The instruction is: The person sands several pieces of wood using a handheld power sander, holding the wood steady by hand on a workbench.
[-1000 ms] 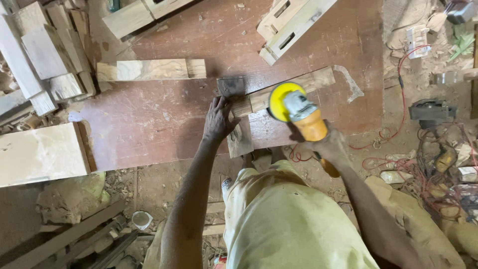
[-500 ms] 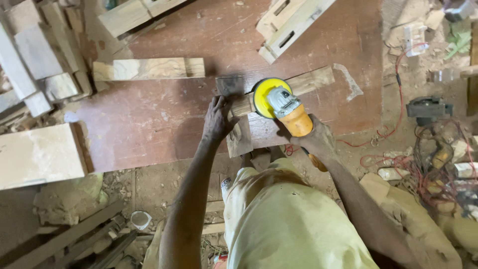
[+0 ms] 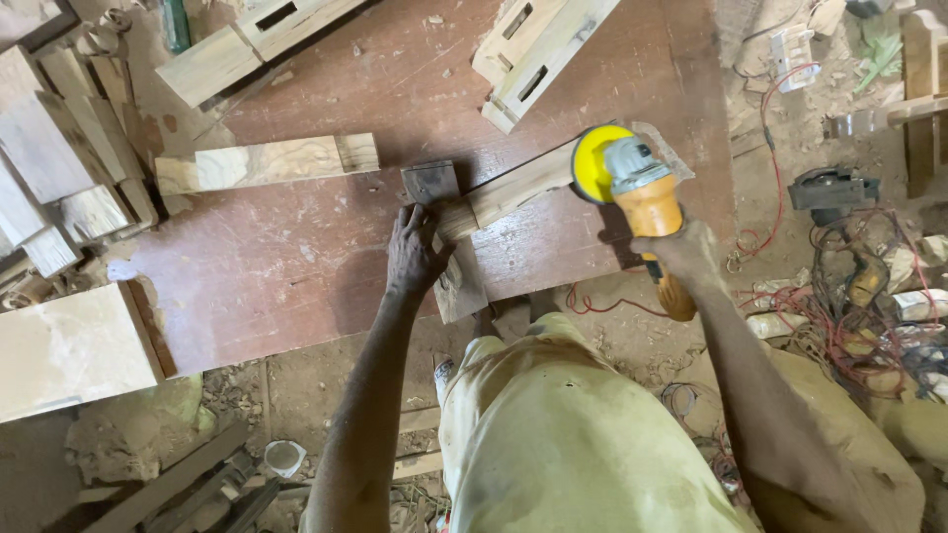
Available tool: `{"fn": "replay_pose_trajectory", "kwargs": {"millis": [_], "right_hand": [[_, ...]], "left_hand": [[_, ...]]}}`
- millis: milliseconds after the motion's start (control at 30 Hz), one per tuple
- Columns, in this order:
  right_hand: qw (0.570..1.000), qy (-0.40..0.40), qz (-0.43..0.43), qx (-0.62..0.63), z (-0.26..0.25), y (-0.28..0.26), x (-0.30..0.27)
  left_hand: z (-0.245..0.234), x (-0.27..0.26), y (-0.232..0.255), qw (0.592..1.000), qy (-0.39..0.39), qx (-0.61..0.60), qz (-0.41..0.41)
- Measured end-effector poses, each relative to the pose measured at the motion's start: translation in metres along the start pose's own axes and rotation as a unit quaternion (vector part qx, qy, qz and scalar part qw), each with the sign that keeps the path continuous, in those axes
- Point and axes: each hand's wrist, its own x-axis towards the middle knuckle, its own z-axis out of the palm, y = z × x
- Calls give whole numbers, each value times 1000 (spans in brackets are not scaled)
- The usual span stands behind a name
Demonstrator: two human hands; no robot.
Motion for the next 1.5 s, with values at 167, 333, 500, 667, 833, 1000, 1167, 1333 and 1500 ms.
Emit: {"fn": "replay_pose_trajectory", "kwargs": {"millis": [167, 333, 500, 667, 833, 1000, 1167, 1333, 1500], "right_hand": [[999, 3, -2, 34, -5, 13, -7], [998, -37, -44, 40, 12, 3, -23], [996, -56, -67, -24, 31, -32, -48], [992, -95, -69, -36, 46, -64, -69], [993, -88, -64, -50, 48, -66, -72], [998, -60, -26, -24, 33, -39, -51], [999, -30, -30, 0, 16, 0, -23], [999, 1, -22, 48, 2, 14, -12], [1000, -12, -1, 15, 5, 8, -23]], "left_hand": [[1, -2, -4, 999, 27, -12, 23], [4, -2, -7, 1000, 14, -20, 10], [0, -3, -8, 999, 20, -27, 18], [-2, -2, -8, 999, 18, -26, 22], [-2, -2, -8, 999, 12, -22, 25], [-2, -3, -4, 999, 19, -42, 14], [2, -3, -5, 999, 20, -19, 19], [2, -2, -5, 1000, 17, 0, 15], [3, 1, -6, 1000, 3, 17, 15]]}}
